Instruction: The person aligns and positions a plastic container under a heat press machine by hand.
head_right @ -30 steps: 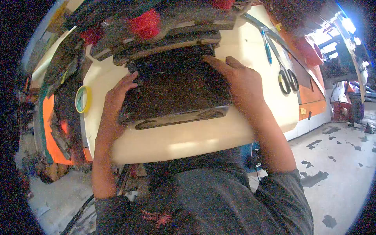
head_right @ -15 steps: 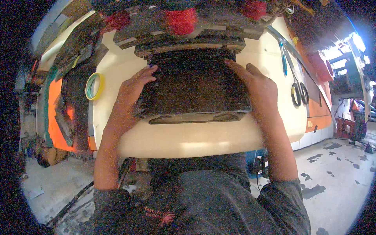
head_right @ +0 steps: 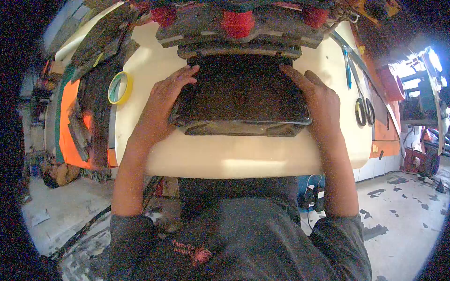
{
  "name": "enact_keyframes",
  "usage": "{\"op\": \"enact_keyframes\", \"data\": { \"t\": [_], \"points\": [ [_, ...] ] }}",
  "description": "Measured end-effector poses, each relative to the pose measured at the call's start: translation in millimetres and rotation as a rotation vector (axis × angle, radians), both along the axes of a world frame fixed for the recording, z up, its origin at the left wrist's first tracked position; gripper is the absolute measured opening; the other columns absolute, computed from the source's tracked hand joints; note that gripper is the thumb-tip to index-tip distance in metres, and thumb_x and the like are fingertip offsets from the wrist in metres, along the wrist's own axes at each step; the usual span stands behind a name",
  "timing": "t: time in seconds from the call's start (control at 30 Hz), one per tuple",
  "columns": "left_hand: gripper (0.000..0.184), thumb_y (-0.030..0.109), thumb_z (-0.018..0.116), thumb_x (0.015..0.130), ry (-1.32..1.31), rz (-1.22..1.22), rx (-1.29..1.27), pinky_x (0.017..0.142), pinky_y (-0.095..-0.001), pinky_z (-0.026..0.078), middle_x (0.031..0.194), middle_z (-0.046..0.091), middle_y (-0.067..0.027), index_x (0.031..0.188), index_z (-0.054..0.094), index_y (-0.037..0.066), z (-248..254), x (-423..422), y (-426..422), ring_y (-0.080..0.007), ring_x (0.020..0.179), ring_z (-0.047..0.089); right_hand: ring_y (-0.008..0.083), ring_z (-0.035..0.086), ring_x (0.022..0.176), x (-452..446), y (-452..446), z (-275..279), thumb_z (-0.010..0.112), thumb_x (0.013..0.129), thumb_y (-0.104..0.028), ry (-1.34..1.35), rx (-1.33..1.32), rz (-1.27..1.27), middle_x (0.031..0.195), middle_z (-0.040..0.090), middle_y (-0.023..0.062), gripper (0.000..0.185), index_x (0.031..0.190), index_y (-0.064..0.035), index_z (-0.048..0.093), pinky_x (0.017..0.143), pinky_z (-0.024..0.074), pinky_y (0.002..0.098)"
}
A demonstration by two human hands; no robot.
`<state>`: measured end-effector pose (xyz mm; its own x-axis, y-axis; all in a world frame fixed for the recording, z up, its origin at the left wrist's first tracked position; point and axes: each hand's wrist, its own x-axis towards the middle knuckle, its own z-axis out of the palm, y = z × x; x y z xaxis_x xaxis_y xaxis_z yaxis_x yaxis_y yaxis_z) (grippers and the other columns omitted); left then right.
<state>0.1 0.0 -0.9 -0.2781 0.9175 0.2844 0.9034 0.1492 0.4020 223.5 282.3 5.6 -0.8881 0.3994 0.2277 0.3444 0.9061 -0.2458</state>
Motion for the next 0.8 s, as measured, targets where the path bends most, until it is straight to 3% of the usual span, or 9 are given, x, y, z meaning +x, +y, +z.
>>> {"op": "enact_keyframes", "data": {
  "t": [0.07,0.13,0.37,0.43,0.8],
  "points": [
    [0.062,-0.01,0.065,0.078,0.012,0.008,-0.01,0.117,-0.0486,0.038,0.16,0.052,-0.0097,0.136,0.053,0.008,0.8,1.1,0.5,-0.033,0.15,0.046,0.0368,0.073,0.088,0.2,1.3,-1.0,0.058,0.091,-0.006,-0.004,0.008,-0.002,0.101,0.068,0.0106,0.063,0.147,-0.0333,0.062,0.076,0.0597,0.0457],
    [0.062,-0.009,0.066,0.078,0.012,0.008,-0.009,0.117,-0.0486,0.038,0.16,0.052,-0.0095,0.136,0.053,0.008,0.0,0.7,0.3,-0.033,0.15,0.046,0.0405,0.071,0.091,0.2,2.8,-2.0,0.066,0.088,-0.019,0.011,-0.063,-0.014,0.099,0.068,0.0129,0.06,0.147,-0.0274,0.064,0.079,0.0543,0.0478],
    [0.065,-0.007,0.07,0.077,-0.006,0.004,0.013,0.118,-0.049,0.039,0.16,0.053,-0.009,0.138,0.052,0.009,-3.0,-0.3,0.4,-0.0337,0.15,0.046,0.0415,0.071,0.093,1.7,4.2,-3.4,0.069,0.086,-0.02,0.043,-0.063,0.016,0.103,0.069,0.0142,0.064,0.149,-0.0297,0.063,0.08,0.0553,0.0479],
    [0.065,-0.007,0.07,0.078,-0.002,0.001,0.006,0.118,-0.0491,0.038,0.16,0.053,-0.009,0.138,0.051,0.009,-3.6,-1.1,0.7,-0.034,0.15,0.046,0.0385,0.074,0.094,0.7,0.1,1.7,0.059,0.09,-0.007,0.008,-0.033,0.012,0.111,0.072,0.0119,0.061,0.146,-0.0316,0.063,0.081,0.0608,0.0452],
    [0.07,-0.003,0.077,0.074,-0.004,0.008,-0.017,0.119,-0.0489,0.037,0.161,0.051,-0.0089,0.138,0.052,0.01,-2.2,-0.7,-0.8,-0.0338,0.151,0.044,0.0375,0.075,0.09,1.5,4.9,-6.8,0.063,0.09,-0.015,0.036,0.014,0.015,0.106,0.071,0.0104,0.06,0.146,-0.036,0.062,0.078,0.0613,0.0455]
  ]
}}
